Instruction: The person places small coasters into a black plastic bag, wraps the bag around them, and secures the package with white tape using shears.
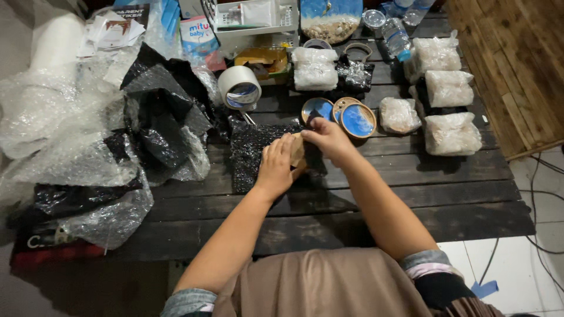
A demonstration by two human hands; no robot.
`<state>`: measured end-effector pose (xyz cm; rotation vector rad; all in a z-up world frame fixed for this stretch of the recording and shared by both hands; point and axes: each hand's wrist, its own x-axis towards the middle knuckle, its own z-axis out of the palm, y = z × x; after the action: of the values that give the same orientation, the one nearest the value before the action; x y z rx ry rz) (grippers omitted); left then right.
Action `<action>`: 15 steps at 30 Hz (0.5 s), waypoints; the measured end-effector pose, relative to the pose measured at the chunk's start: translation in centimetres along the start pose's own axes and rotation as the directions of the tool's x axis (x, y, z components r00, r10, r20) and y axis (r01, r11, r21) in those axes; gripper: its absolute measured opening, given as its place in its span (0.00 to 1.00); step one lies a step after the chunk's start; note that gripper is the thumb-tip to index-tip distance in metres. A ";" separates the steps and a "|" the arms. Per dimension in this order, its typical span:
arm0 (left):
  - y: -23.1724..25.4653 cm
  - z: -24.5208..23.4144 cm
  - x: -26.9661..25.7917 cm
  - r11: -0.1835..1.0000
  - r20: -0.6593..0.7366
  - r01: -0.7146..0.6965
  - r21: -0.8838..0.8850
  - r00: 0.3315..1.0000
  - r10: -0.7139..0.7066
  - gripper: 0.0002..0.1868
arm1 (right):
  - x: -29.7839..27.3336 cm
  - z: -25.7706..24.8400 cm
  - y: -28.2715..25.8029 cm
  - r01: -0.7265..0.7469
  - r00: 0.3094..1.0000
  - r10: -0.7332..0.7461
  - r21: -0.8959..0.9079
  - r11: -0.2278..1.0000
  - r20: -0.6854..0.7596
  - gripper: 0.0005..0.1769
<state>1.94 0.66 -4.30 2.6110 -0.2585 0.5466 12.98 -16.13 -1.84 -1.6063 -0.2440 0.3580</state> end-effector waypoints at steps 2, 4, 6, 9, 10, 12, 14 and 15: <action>0.1 -0.9 0.3 0.994 0.029 0.044 -0.098 0.999 -0.042 0.50 | 0.7 1.0 1.9 0.025 1.000 -0.025 -0.009 1.000 -0.005 0.12; 0.4 -2.1 0.7 0.976 0.062 0.092 -0.195 0.995 -0.082 0.52 | 0.7 1.7 2.7 0.048 0.999 -0.048 -0.019 0.999 -0.010 0.13; 0.9 -3.5 1.2 0.864 0.164 0.244 -0.441 0.968 -0.189 0.53 | 0.0 1.7 2.7 0.032 0.998 -0.024 -0.164 0.986 0.050 0.11; -0.4 -4.0 1.6 0.610 0.246 0.361 -0.705 0.932 -0.267 0.42 | -1.5 2.2 0.6 0.070 0.984 -0.047 -0.126 0.990 0.174 0.11; -1.8 -2.1 1.5 0.608 0.245 0.363 -0.706 0.931 -0.272 0.42 | -1.5 2.2 0.8 0.068 0.983 -0.045 -0.128 0.989 0.180 0.11; -4.4 1.7 1.1 0.513 0.209 0.376 -0.771 0.911 -0.354 0.25 | -1.6 2.2 1.2 0.154 0.958 -0.111 -0.151 0.976 0.264 0.14; -2.5 -0.4 1.2 0.596 0.150 0.384 -0.705 0.902 -0.404 0.26 | -1.7 2.1 1.1 0.187 0.948 -0.123 -0.200 0.962 0.293 0.12; -1.5 -1.4 1.3 0.670 0.088 0.393 -0.630 0.893 -0.441 0.27 | -1.7 2.0 1.0 0.220 0.939 -0.135 -0.248 0.944 0.317 0.11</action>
<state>3.00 2.51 -3.19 1.8807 0.1689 0.3081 10.58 -14.99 -2.80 -1.7885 -0.6945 0.4372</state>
